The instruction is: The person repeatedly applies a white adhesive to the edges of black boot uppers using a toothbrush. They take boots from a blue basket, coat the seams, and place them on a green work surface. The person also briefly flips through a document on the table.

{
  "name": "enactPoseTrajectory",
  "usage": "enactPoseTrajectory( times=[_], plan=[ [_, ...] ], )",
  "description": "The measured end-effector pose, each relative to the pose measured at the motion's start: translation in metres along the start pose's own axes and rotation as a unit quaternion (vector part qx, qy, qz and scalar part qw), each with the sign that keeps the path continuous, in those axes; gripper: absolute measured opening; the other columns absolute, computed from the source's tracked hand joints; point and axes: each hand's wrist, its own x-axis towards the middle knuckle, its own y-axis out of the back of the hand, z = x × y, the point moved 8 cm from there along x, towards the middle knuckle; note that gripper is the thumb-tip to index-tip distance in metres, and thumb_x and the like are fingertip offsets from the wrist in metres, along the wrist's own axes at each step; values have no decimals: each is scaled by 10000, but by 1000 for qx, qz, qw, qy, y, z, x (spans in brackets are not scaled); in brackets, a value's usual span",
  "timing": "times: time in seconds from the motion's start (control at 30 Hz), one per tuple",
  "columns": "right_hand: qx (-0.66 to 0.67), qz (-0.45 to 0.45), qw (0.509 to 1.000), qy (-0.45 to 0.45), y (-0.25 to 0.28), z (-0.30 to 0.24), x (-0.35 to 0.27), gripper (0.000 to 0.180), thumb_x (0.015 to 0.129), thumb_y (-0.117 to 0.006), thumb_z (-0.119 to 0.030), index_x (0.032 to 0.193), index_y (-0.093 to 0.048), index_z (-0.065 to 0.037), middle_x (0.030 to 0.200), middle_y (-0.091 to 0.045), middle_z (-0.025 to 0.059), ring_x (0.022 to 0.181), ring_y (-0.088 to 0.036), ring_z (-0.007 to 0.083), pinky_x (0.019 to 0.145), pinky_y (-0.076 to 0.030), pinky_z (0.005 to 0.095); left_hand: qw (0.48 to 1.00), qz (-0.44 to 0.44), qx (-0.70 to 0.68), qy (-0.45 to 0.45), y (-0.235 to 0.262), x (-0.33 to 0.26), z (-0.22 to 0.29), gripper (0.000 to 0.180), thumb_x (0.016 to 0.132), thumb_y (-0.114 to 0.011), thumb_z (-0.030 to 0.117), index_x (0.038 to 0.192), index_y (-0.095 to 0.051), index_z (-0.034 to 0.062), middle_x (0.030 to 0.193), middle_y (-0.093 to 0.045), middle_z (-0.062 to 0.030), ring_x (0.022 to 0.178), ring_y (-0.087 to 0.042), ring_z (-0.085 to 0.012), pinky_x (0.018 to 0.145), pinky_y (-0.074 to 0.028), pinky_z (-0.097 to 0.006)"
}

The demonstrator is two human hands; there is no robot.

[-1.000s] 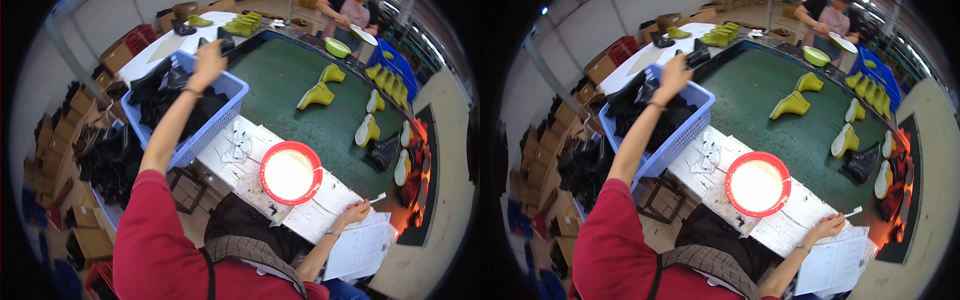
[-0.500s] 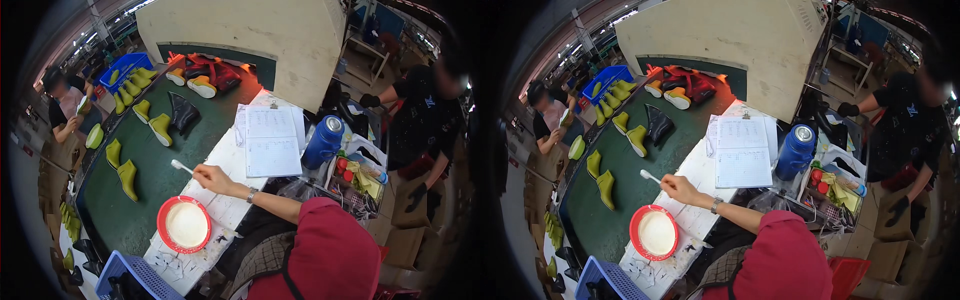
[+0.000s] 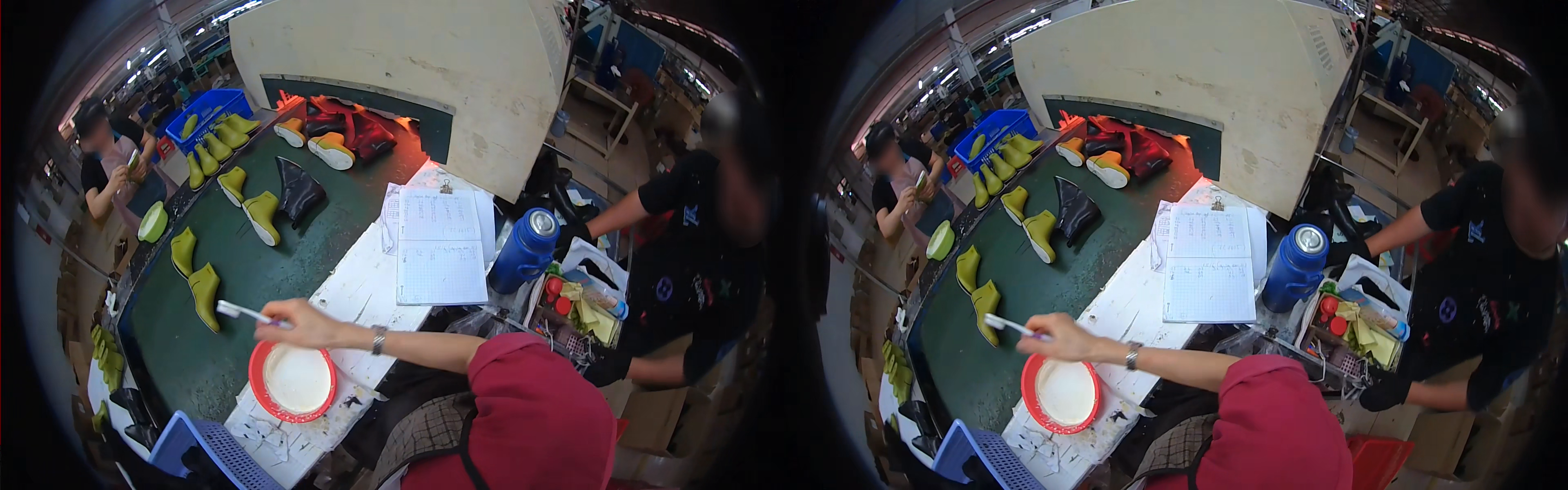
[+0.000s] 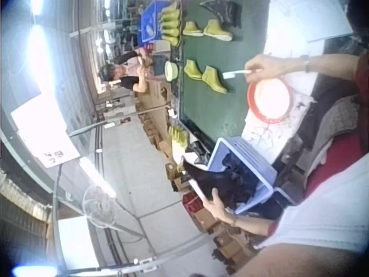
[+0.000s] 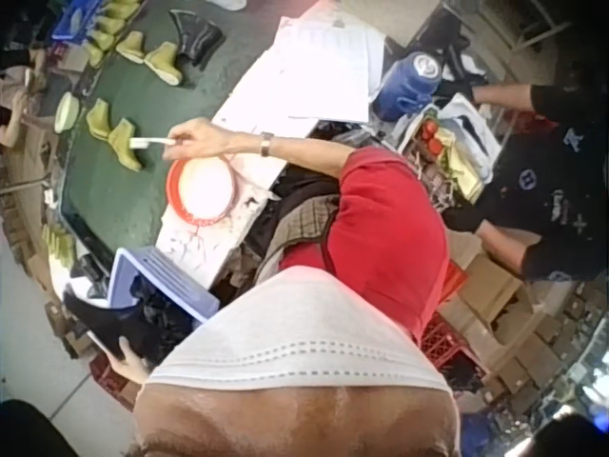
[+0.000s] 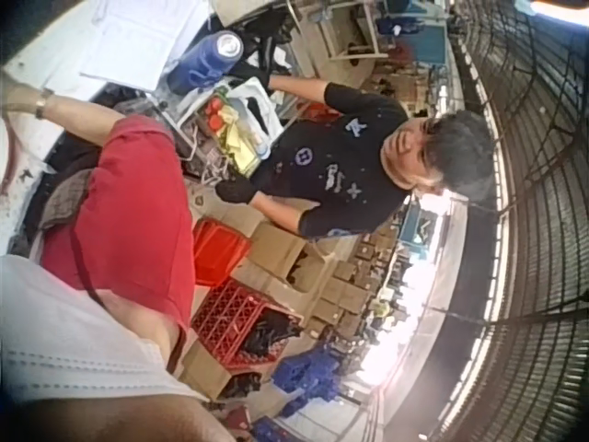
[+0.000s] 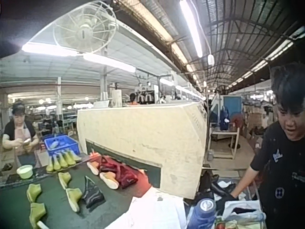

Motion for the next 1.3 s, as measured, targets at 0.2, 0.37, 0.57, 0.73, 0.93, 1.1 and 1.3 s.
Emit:
enactPoseTrajectory(
  times=[0.2,0.37,0.57,0.73,0.93,1.1,1.3],
  plan=[
    [233,-257,932,-106,-108,-26,-15,348,899,-784,-255,1122,-731,7,913,-763,75,847,-693,104,771,-552,272,935,-326,29,-136,-118,-57,132,325,915,-708,71,1228,-673,-11,996,-652,-208,875,-639,-352,820,-508,-388],
    [148,-457,872,-96,-104,-25,-44,209,831,-779,-72,1025,-784,5,934,-771,74,753,-696,117,690,-555,266,957,-275,-53,-75,-132,-95,142,261,881,-718,19,1137,-703,-27,941,-642,-164,809,-614,-295,739,-481,-343],
    [198,-508,836,-68,-107,-42,-64,217,805,-793,-83,1004,-789,1,902,-777,77,863,-710,134,777,-554,266,641,-293,-606,369,-203,-157,90,802,976,-692,271,1610,-264,30,1400,-579,-224,1178,-616,-287,970,-510,-378],
    [44,-444,894,-46,-82,-25,-60,258,795,-849,-222,939,-790,-17,877,-776,87,790,-710,157,761,-549,312,609,-474,-550,319,-267,-192,119,974,685,-771,80,1540,-321,-38,1440,-536,-181,1233,-610,-250,1051,-472,-365],
    [-401,-169,900,-5,21,6,-27,263,871,-750,-314,1047,-789,-122,931,-687,86,843,-685,293,753,-537,412,741,-375,-438,346,-253,-184,57,689,778,-583,3,1452,-461,-77,1240,-641,-72,1086,-594,-108,932,-479,-237],
    [-505,-254,822,65,-13,23,-28,196,853,-745,-266,960,-793,-108,866,-681,56,765,-677,266,675,-512,387,795,-306,-428,301,-262,-137,49,571,778,-534,1,1345,-554,-69,1097,-668,-50,905,-608,-87,816,-502,-232],
    [-469,-242,848,54,-1,9,-28,154,881,-739,-208,972,-787,-95,867,-696,63,744,-671,244,646,-501,384,818,-282,-381,326,-274,-104,37,337,855,-790,125,1106,-692,-78,970,-749,-97,817,-705,-119,720,-580,-257]
  ],
)
